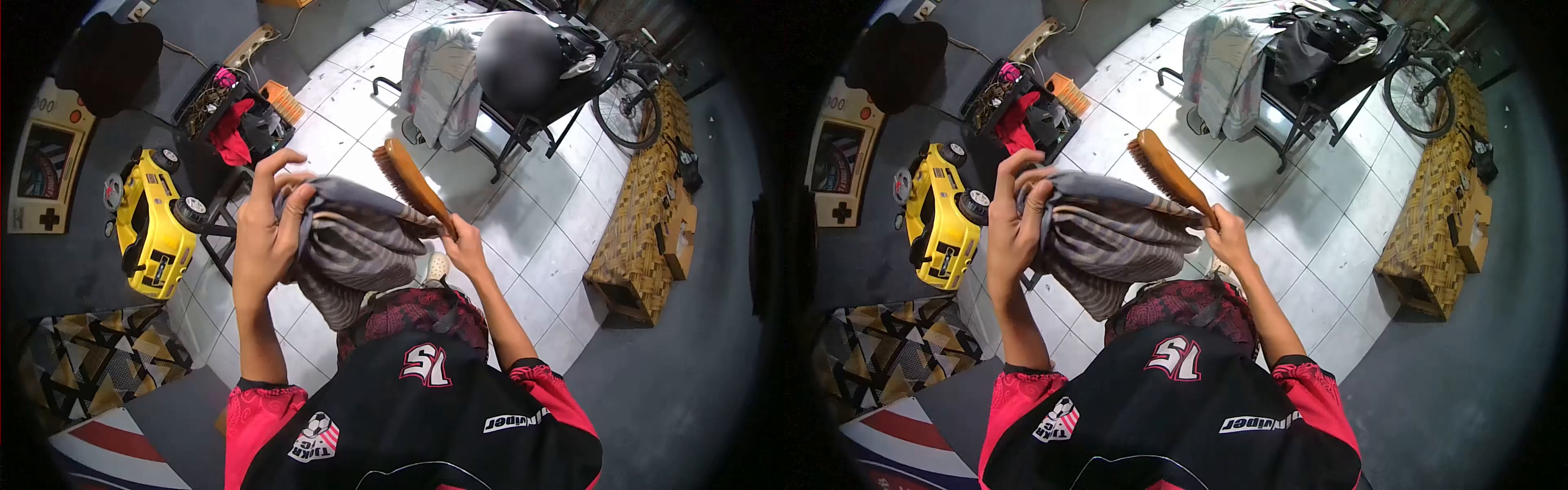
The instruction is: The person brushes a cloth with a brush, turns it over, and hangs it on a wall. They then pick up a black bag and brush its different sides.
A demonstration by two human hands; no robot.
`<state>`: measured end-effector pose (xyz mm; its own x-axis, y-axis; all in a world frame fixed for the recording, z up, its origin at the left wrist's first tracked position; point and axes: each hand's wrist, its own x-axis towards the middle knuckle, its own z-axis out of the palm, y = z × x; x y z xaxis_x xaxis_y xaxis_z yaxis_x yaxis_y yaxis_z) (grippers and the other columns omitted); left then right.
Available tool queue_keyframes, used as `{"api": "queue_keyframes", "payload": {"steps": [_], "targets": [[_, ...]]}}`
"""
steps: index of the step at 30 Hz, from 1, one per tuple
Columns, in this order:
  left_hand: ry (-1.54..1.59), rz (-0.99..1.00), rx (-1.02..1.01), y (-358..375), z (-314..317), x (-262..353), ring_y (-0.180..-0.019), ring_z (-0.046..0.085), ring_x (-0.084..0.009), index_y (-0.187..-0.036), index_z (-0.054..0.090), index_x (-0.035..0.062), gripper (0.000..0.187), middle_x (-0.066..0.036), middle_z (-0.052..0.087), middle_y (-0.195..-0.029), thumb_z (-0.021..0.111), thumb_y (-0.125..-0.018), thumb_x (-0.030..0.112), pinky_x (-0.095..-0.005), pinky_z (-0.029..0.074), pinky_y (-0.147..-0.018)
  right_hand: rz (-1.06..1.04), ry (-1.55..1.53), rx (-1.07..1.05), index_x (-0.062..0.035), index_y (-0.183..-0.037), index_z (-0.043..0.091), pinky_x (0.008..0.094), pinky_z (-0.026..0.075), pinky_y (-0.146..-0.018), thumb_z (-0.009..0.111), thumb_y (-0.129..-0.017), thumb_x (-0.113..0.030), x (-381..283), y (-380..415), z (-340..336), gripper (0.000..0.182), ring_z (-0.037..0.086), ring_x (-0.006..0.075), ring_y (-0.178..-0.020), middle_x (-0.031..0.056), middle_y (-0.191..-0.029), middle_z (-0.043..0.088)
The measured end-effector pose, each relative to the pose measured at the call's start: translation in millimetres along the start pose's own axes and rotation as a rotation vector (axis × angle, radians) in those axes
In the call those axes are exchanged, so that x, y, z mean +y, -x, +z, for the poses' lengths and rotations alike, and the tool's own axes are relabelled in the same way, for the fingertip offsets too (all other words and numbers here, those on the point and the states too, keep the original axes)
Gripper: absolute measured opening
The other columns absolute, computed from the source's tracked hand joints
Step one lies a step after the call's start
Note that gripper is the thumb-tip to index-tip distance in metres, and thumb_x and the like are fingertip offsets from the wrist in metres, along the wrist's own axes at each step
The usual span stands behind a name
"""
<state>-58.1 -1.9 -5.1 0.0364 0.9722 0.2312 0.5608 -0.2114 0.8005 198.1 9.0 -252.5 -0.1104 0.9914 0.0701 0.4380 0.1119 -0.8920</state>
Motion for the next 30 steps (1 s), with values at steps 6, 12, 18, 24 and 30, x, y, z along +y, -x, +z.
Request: {"api": "queue_keyframes", "payload": {"steps": [6,12,18,24,30], "targets": [[-0.226,-0.023,-0.551,16,-2,-7,-0.065,0.054,-0.0293,-0.124,0.05,0.0125,0.049,-0.017,0.055,-0.075,0.044,-0.079,-0.004,-0.0305,0.045,-0.068,-0.017,0.123,0.205,0.0007,-0.077,0.048,0.043,0.039,-0.056,0.06,-0.076,-0.009,8,-26,-20,0.015,0.052,0.0393,-0.062,0.0214,-0.066,0.052],[-0.111,0.11,-0.827,28,23,-21,-0.067,0.059,-0.0351,-0.096,0.064,0.0032,0.031,-0.021,0.06,-0.076,0.045,-0.071,0.004,-0.039,0.047,-0.065,0.047,0.268,0.262,0.0007,-0.077,0.05,0.0437,0.042,-0.058,0.064,-0.079,-0.023,-11,-63,-23,0.027,0.056,0.0394,-0.065,0.0202,-0.067,0.057],[-0.178,0.046,-0.889,26,29,-16,-0.06,0.059,-0.0351,-0.086,0.065,-0.0021,0.027,-0.022,0.059,-0.066,0.058,-0.07,0.018,-0.0381,0.047,-0.058,0.153,0.326,0.196,0.0008,-0.075,0.052,0.0459,0.042,-0.057,0.058,-0.083,-0.041,-3,-76,-6,0.043,0.057,0.0401,-0.065,0.0216,-0.065,0.057],[-0.232,-0.042,-0.918,21,29,-38,-0.065,0.06,-0.0361,-0.085,0.065,-0.0042,0.029,-0.025,0.059,-0.069,0.056,-0.07,0.019,-0.0383,0.048,-0.064,0.227,0.002,0.054,0.0041,-0.069,0.051,0.0394,0.038,-0.054,0.043,-0.092,-0.042,-17,-45,12,0.052,0.049,0.0259,-0.053,0.0172,-0.057,0.049],[-0.125,-0.093,-0.657,10,22,-42,-0.053,0.056,-0.025,-0.085,0.061,-0.0066,0.026,-0.018,0.057,-0.061,0.051,-0.076,0.015,-0.0322,0.045,-0.056,0.263,-0.536,-0.172,-0.001,-0.07,0.047,0.0283,0.033,-0.046,0.038,-0.096,-0.038,-58,0,2,0.046,0.043,0.01,-0.051,0.0009,-0.055,0.044]]}}
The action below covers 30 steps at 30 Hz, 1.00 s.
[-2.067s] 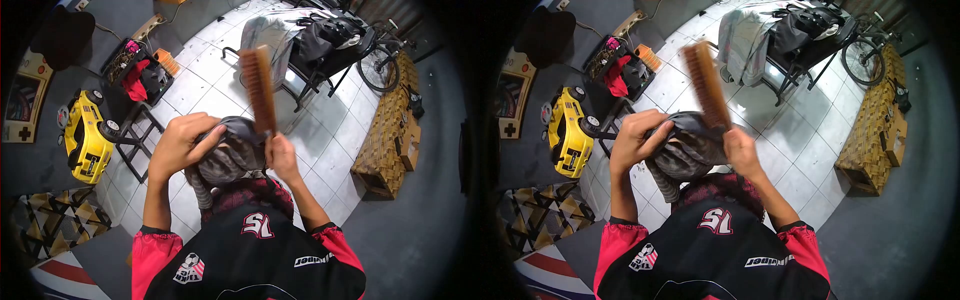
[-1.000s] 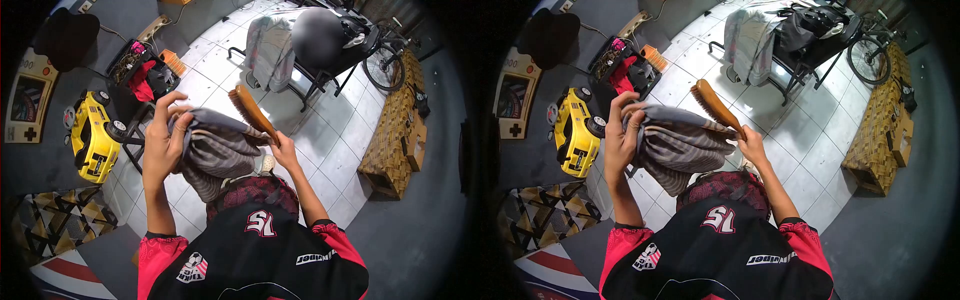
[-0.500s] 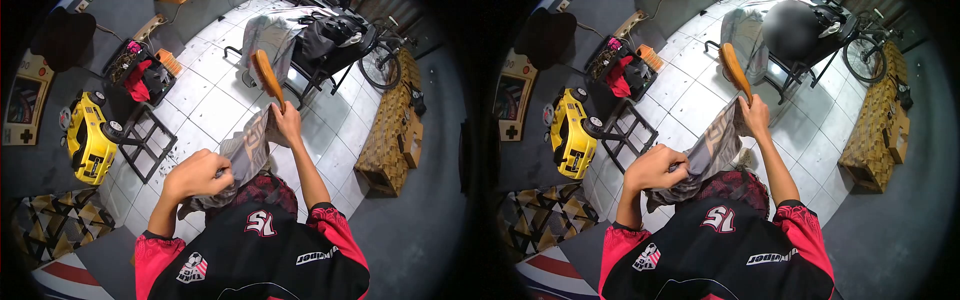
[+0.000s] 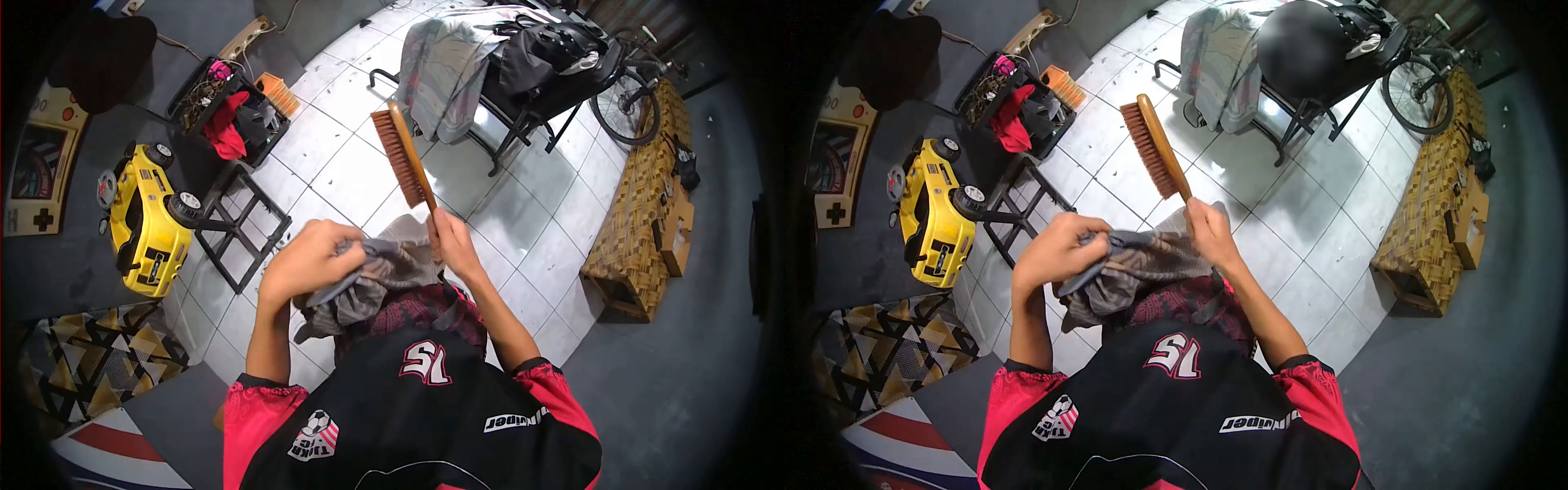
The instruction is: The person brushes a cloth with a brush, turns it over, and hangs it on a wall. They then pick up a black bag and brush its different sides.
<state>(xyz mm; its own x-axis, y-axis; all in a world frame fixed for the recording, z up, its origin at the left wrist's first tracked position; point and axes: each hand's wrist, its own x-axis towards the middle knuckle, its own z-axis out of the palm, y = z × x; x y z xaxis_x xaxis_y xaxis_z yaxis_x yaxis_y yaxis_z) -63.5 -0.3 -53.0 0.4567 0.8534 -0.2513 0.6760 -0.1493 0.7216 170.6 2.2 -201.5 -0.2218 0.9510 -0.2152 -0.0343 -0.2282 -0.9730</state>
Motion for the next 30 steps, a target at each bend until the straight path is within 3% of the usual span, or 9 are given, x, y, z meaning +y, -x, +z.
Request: {"api": "queue_keyframes", "payload": {"steps": [4,7,11,13,15,20,24,27,30], "targets": [[0.326,-0.167,0.222,4,-16,3,-0.064,0.05,-0.0038,-0.09,0.06,-0.0052,0.02,0.001,0.057,-0.069,0.05,-0.084,0.011,-0.0216,0.041,-0.056,-0.113,-0.199,-0.168,-0.0027,-0.076,0.047,0.027,0.034,-0.046,0.037,-0.097,-0.034,2,32,11,0.039,0.045,0.0104,-0.051,0.0028,-0.055,0.045],[0.419,0.051,0.524,5,-23,6,-0.07,0.052,-0.0053,-0.093,0.061,-0.006,0.019,0.0,0.059,-0.079,0.052,-0.086,0.01,-0.0195,0.042,-0.065,-0.139,0.243,-0.236,-0.0035,-0.08,0.049,0.0304,0.038,-0.048,0.039,-0.096,-0.033,3,34,17,0.035,0.048,0.0185,-0.048,0.007,-0.054,0.047],[0.562,0.144,0.759,16,-39,16,-0.076,0.051,-0.0062,-0.095,0.061,-0.0065,0.021,-0.001,0.058,-0.081,0.055,-0.084,0.011,-0.0204,0.041,-0.069,-0.222,1.126,-0.19,-0.0048,-0.078,0.061,0.0412,0.046,-0.055,0.043,-0.093,-0.034,127,9,-17,0.037,0.059,0.0337,-0.058,0.0143,-0.067,0.062],[0.594,0.299,0.859,26,-47,17,-0.079,0.054,-0.0079,-0.101,0.058,-0.005,0.024,-0.004,0.06,-0.089,0.054,-0.085,0.012,-0.0207,0.042,-0.072,0.331,1.305,-0.342,-0.0065,-0.079,0.066,0.0428,0.05,-0.064,0.041,-0.09,-0.042,154,10,-46,0.045,0.064,0.033,-0.074,0.0185,-0.081,0.065],[0.652,0.386,1.056,35,-53,17,-0.081,0.055,-0.01,-0.103,0.057,-0.0042,0.025,-0.006,0.06,-0.092,0.054,-0.085,0.013,-0.0217,0.043,-0.075,0.487,1.385,-0.349,-0.0068,-0.087,0.068,0.0435,0.05,-0.072,0.039,-0.087,-0.05,216,23,-88,0.052,0.063,0.033,-0.085,0.0211,-0.088,0.064],[0.444,0.481,0.806,50,-68,15,-0.083,0.052,-0.0165,-0.091,0.058,-0.0035,0.013,-0.011,0.059,-0.09,0.054,-0.085,0.008,-0.0262,0.04,-0.075,0.511,1.21,-0.11,-0.0016,-0.084,0.067,0.0458,0.048,-0.07,0.036,-0.09,-0.045,254,27,-129,0.054,0.063,0.0368,-0.078,0.025,-0.085,0.063],[0.206,0.452,0.544,38,-60,24,-0.074,0.054,-0.018,-0.084,0.059,-0.0044,0.011,-0.013,0.059,-0.087,0.051,-0.076,-0.005,-0.026,0.041,-0.067,0.161,0.599,0.134,0.0023,-0.07,0.056,0.0398,0.044,-0.056,0.039,-0.093,-0.041,120,-10,-78,0.052,0.056,0.0322,-0.057,0.017,-0.066,0.06],[0.04,0.361,0.342,32,-61,36,-0.065,0.056,-0.0196,-0.084,0.06,-0.0022,0.022,-0.014,0.059,-0.086,0.05,-0.067,-0.013,-0.0254,0.043,-0.06,0.015,-0.172,-0.047,-0.0066,-0.072,0.047,0.0207,0.029,-0.043,0.041,-0.097,-0.031,15,-14,-33,0.035,0.036,0.0043,-0.048,-0.0044,-0.055,0.038],[-0.075,0.366,0.196,28,-62,44,-0.067,0.057,-0.0262,-0.082,0.06,0.0004,0.024,-0.014,0.058,-0.085,0.055,-0.063,-0.013,-0.0281,0.046,-0.062,-0.196,-0.371,-0.324,-0.002,-0.084,0.05,0.0206,0.029,-0.042,0.041,-0.096,-0.034,-43,2,-3,0.035,0.037,0.0053,-0.045,-0.001,-0.054,0.042]]}}
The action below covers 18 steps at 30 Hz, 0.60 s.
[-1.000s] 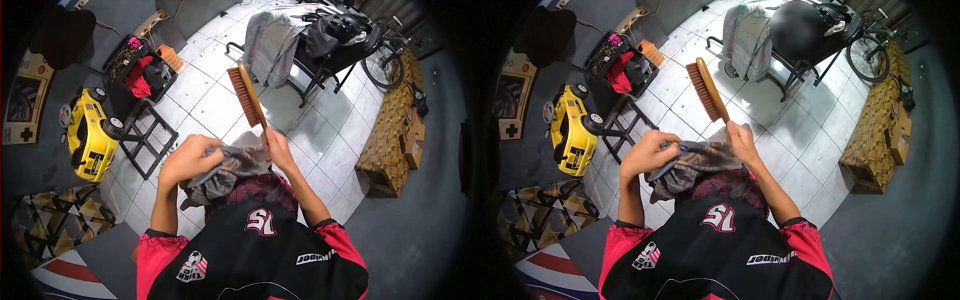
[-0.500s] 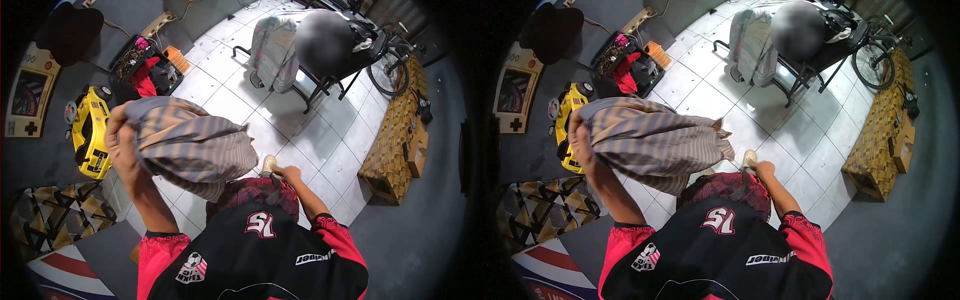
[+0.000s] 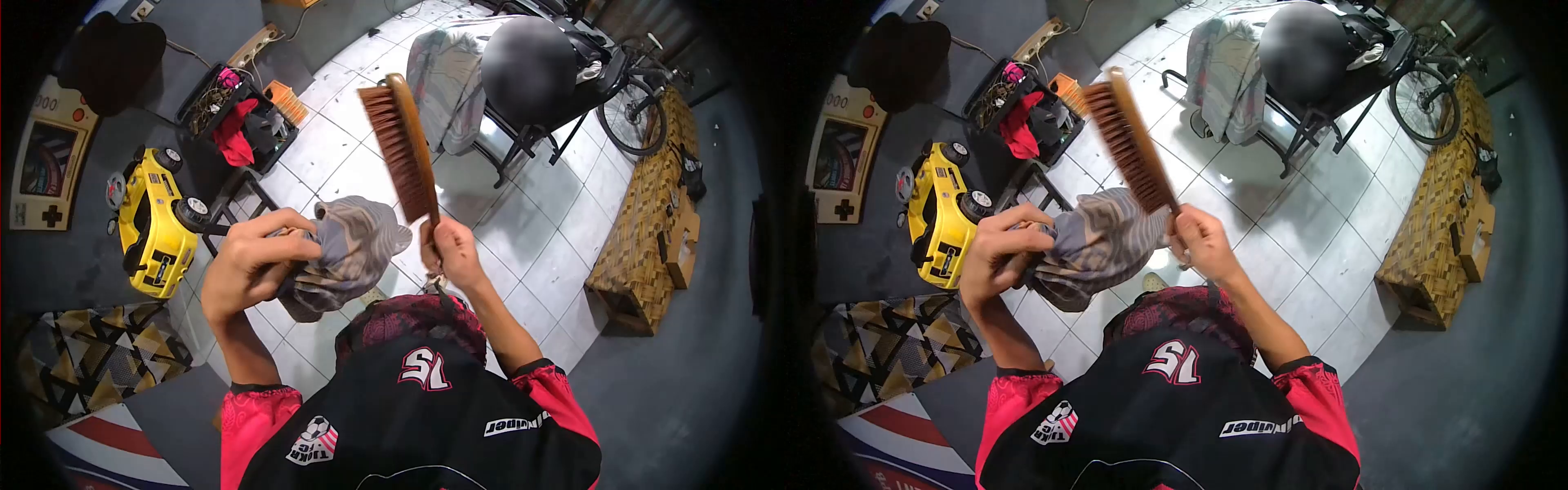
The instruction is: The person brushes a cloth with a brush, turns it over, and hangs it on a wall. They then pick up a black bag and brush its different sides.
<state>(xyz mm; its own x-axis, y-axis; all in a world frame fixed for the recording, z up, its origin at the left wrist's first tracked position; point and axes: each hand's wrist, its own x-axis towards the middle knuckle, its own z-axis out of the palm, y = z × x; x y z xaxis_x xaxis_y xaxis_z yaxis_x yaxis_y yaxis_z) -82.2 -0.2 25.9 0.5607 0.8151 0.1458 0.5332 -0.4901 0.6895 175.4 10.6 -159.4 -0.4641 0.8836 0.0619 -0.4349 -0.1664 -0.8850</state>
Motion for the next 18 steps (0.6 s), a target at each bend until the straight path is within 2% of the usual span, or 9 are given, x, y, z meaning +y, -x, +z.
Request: {"api": "queue_keyframes", "payload": {"steps": [3,5,6,9,11,12,13,15,18], "targets": [[-0.045,0.044,0.041,4,0,-2,-0.067,0.057,-0.0268,-0.081,0.061,0.0008,0.022,-0.013,0.058,-0.084,0.055,-0.065,-0.013,-0.0281,0.046,-0.062,-0.059,-0.069,-0.161,0.0005,-0.095,0.052,0.0197,0.034,-0.044,0.045,-0.096,-0.03,-12,1,31,0.032,0.042,0.0058,-0.047,0.0012,-0.06,0.049],[-0.087,0.023,0.119,8,-3,3,-0.069,0.057,-0.0252,-0.078,0.061,0.0011,0.017,-0.013,0.058,-0.083,0.053,-0.072,-0.013,-0.027,0.045,-0.061,0.101,-0.052,-0.237,-0.0001,-0.098,0.053,0.0197,0.034,-0.044,0.046,-0.095,-0.028,8,2,27,0.029,0.043,0.0055,-0.047,0.0012,-0.062,0.051],[-0.106,0.005,0.168,11,-4,4,-0.069,0.057,-0.0247,-0.078,0.061,0.0012,0.017,-0.013,0.058,-0.082,0.053,-0.073,-0.013,-0.0265,0.045,-0.061,0.275,0.035,-0.233,-0.0005,-0.092,0.057,0.0207,0.037,-0.046,0.047,-0.095,-0.028,13,1,22,0.03,0.044,0.0064,-0.048,0.0006,-0.063,0.052],[-0.124,0.019,0.368,22,-6,1,-0.07,0.056,-0.0204,-0.074,0.061,0.0008,0.015,-0.014,0.058,-0.082,0.052,-0.077,-0.01,-0.0242,0.042,-0.061,0.343,0.441,-0.201,0.0002,-0.087,0.061,0.0266,0.044,-0.051,0.054,-0.09,-0.035,107,8,-40,0.036,0.056,0.0147,-0.054,0.0058,-0.069,0.061],[-0.135,0.062,0.545,29,-8,-4,-0.069,0.055,-0.019,-0.074,0.061,0.0003,0.014,-0.015,0.059,-0.082,0.052,-0.078,-0.01,-0.0235,0.041,-0.062,0.631,1.178,-0.161,-0.0013,-0.088,0.065,0.0376,0.049,-0.061,0.059,-0.083,-0.04,161,30,-90,0.039,0.064,0.0283,-0.069,0.0142,-0.081,0.066],[-0.16,0.102,0.616,29,-9,-7,-0.069,0.053,-0.0178,-0.073,0.06,-0.0002,0.016,-0.016,0.059,-0.085,0.05,-0.079,-0.01,-0.0225,0.04,-0.062,0.714,1.309,-0.088,-0.0017,-0.09,0.065,0.0418,0.049,-0.065,0.059,-0.082,-0.04,169,47,-103,0.04,0.063,0.0328,-0.076,0.0174,-0.085,0.065],[-0.15,0.058,0.657,32,-9,-8,-0.068,0.053,-0.0176,-0.072,0.062,0.0007,0.02,-0.016,0.058,-0.085,0.048,-0.081,-0.01,-0.0224,0.039,-0.061,0.797,1.438,-0.01,-0.0021,-0.092,0.065,0.0459,0.049,-0.068,0.059,-0.08,-0.04,176,66,-115,0.04,0.062,0.0372,-0.082,0.0206,-0.089,0.065],[-0.167,0.084,0.627,32,-11,-13,-0.067,0.053,-0.0172,-0.071,0.064,0.0015,0.022,-0.014,0.057,-0.084,0.048,-0.082,-0.009,-0.0227,0.039,-0.06,0.869,1.551,0.083,-0.0007,-0.084,0.066,0.0459,0.05,-0.071,0.057,-0.081,-0.04,190,92,-138,0.04,0.063,0.0367,-0.077,0.0216,-0.08,0.064],[-0.141,0.023,0.482,34,-9,-12,-0.072,0.051,-0.0189,-0.065,0.06,0.0005,0.025,-0.014,0.055,-0.085,0.047,-0.085,-0.006,-0.0245,0.037,-0.064,0.832,1.529,0.189,-0.001,-0.084,0.066,0.0459,0.05,-0.068,0.056,-0.082,-0.035,179,102,-153,0.036,0.063,0.0377,-0.073,0.0213,-0.08,0.064]]}}
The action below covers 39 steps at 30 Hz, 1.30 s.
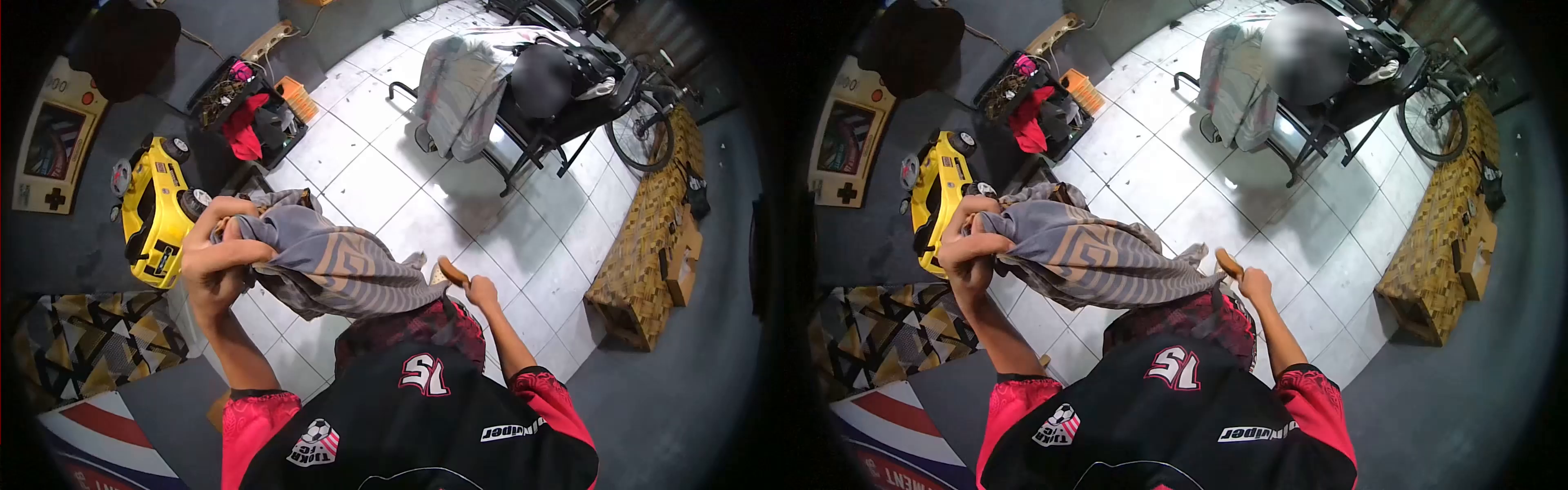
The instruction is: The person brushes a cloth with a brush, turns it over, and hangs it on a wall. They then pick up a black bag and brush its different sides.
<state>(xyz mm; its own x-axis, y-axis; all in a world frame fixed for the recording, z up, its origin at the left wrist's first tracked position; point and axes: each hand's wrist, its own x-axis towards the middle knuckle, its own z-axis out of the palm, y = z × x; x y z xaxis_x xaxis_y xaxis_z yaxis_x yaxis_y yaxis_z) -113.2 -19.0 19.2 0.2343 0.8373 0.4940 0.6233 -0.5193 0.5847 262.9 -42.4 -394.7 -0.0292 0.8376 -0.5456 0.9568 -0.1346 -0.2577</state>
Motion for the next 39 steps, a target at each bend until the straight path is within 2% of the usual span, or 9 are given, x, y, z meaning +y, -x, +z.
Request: {"api": "queue_keyframes", "payload": {"steps": [5,9,12,15,17,21,28,33,39], "targets": [[0.01,0.075,-0.003,-13,23,-3,-0.066,0.052,-0.0162,-0.069,0.063,0.0017,0.024,-0.013,0.056,-0.083,0.046,-0.083,-0.008,-0.0229,0.038,-0.058,-0.322,-0.868,0.12,0.0027,-0.082,0.06,0.0323,0.042,-0.048,0.055,-0.088,-0.03,-70,25,-97,0.034,0.054,0.02,-0.053,0.0138,-0.063,0.058],[0.071,0.111,0.035,-21,35,1,-0.067,0.051,-0.0153,-0.069,0.063,0.0023,0.021,-0.012,0.055,-0.084,0.048,-0.078,-0.01,-0.0227,0.038,-0.058,-0.625,-1.546,-0.363,-0.0025,-0.102,0.051,0.0199,0.038,-0.05,0.044,-0.096,-0.02,-140,94,-186,0.02,0.049,0.0079,-0.054,0.0024,-0.066,0.053],[0.037,0.182,0.088,-29,41,9,-0.067,0.052,-0.0155,-0.07,0.062,0.0028,0.012,-0.012,0.054,-0.084,0.056,-0.068,-0.008,-0.0227,0.039,-0.059,-1.035,-1.527,-0.366,-0.0017,-0.106,0.05,0.0216,0.04,-0.052,0.048,-0.095,-0.025,-164,98,-171,0.026,0.048,0.0075,-0.056,0.0028,-0.068,0.052],[-0.046,0.216,0.297,-34,41,11,-0.068,0.053,-0.0165,-0.07,0.06,0.0025,0.012,-0.014,0.054,-0.084,0.058,-0.065,-0.008,-0.0236,0.041,-0.06,-0.719,-1.232,-0.34,-0.0013,-0.104,0.057,0.021,0.041,-0.053,0.052,-0.093,-0.023,-155,71,-133,0.025,0.048,0.0076,-0.056,0.0022,-0.069,0.055],[-0.137,0.269,0.322,-30,27,6,-0.081,0.054,-0.0236,-0.077,0.052,-0.0002,0.007,-0.019,0.053,-0.09,0.057,-0.074,0.004,-0.0316,0.047,-0.073,-0.582,-0.786,-0.044,-0.0032,-0.099,0.063,0.0279,0.046,-0.056,0.055,-0.089,-0.025,-125,39,-91,0.025,0.057,0.0162,-0.061,0.0088,-0.073,0.062],[0.001,0.238,0.545,-22,19,-6,-0.083,0.051,-0.0221,-0.079,0.047,0.003,0.007,-0.016,0.05,-0.093,0.045,-0.075,-0.002,-0.0327,0.044,-0.079,-0.112,0.03,-0.113,-0.0029,-0.088,0.067,0.0479,0.047,-0.069,0.052,-0.085,-0.034,-26,-10,21,0.035,0.063,0.0344,-0.082,0.0226,-0.083,0.064],[0.34,0.087,0.388,-12,26,-13,-0.083,0.047,-0.0181,-0.079,0.045,0.0031,0.043,-0.012,0.046,-0.095,0.062,-0.073,0.042,-0.0272,0.038,-0.079,-0.164,-0.549,0.055,-0.0001,-0.081,0.062,0.0388,0.046,-0.057,0.049,-0.089,-0.032,-61,4,-35,0.035,0.06,0.0268,-0.061,0.0163,-0.074,0.062],[0.017,0.124,0.197,-21,47,6,-0.075,0.049,-0.0179,-0.08,0.049,0.0046,0.038,-0.012,0.05,-0.089,0.081,-0.063,0.013,-0.0261,0.042,-0.067,-0.503,-1.455,-0.224,-0.0065,-0.089,0.052,0.02,0.034,-0.043,0.043,-0.096,-0.029,-156,84,-147,0.025,0.043,0.0049,-0.047,-0.0037,-0.058,0.044],[-0.002,0.169,0.329,-20,49,17,-0.084,0.048,-0.0186,-0.081,0.038,0.009,0.043,-0.013,0.049,-0.096,0.074,-0.074,0.031,-0.0285,0.041,-0.079,-0.818,-1.556,-0.422,-0.006,-0.096,0.053,0.0197,0.032,-0.044,0.05,-0.094,-0.024,-182,86,-138,0.019,0.041,0.0044,-0.048,-0.0037,-0.059,0.045]]}}
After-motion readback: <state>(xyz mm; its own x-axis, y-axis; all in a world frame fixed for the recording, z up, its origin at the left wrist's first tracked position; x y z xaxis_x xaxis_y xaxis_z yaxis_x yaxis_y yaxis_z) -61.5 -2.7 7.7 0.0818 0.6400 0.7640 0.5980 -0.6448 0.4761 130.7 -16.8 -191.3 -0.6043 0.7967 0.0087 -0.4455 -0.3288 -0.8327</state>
